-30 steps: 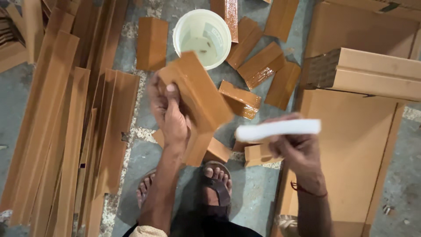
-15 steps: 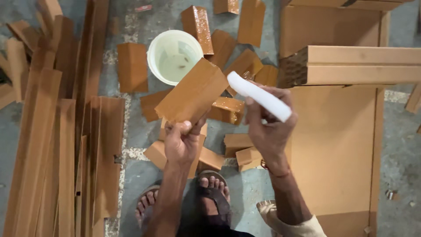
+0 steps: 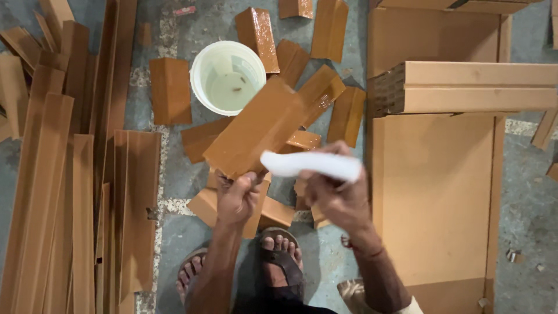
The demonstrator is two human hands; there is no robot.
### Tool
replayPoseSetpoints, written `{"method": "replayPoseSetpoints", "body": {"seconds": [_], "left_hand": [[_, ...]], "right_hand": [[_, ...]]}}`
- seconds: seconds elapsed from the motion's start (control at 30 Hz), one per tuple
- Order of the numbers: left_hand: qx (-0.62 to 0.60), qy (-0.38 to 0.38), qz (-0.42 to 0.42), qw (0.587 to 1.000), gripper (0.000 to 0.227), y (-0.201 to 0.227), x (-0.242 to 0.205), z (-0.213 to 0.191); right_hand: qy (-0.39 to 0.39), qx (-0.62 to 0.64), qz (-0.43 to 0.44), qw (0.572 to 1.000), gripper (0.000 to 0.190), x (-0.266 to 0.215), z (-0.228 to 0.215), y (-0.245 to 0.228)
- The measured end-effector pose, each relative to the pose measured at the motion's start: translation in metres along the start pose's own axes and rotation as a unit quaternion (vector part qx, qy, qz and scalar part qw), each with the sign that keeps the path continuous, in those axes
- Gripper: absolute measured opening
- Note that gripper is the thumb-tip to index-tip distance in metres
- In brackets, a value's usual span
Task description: The person applies glue from a white bottle onto small rectangular wooden pieces one at a time. After applying glue, the person places the pieces into a cardboard box.
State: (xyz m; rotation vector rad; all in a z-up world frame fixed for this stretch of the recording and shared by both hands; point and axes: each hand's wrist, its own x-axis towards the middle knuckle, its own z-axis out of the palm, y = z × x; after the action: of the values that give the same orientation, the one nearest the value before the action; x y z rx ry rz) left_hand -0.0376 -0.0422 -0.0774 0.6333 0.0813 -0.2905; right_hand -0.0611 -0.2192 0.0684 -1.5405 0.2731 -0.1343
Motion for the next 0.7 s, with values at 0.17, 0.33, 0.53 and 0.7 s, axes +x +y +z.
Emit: {"method": "replayPoseSetpoints", "body": {"seconds": [0.17, 0.33, 0.53, 0.7], "left_hand": [[-0.039, 0.016, -0.027, 0.999, 0.038, -0.003, -0.003, 0.011], [-0.011, -0.017, -0.034, 0.999, 0.027, -0.015, -0.008, -0.001], [0.071, -0.014, -0.059, 0.996, 0.032, -0.015, -0.003, -0.017], [-0.007, -0.034, -0.14, 0.99, 0.04, -0.007, 0.002, -0.018]], "right_hand": [[0.21, -0.051, -0.062, 0.974, 0.022, 0.011, -0.016, -0.005], [0.143, -0.089, -0.053, 0.984, 0.021, 0.015, -0.008, 0.0], [0.038, -0.022, 0.012, 0.999, 0.016, 0.004, 0.006, 0.003], [0.041, -0.05, 0.035, 0.997, 0.014, -0.003, 0.008, 0.007]]}}
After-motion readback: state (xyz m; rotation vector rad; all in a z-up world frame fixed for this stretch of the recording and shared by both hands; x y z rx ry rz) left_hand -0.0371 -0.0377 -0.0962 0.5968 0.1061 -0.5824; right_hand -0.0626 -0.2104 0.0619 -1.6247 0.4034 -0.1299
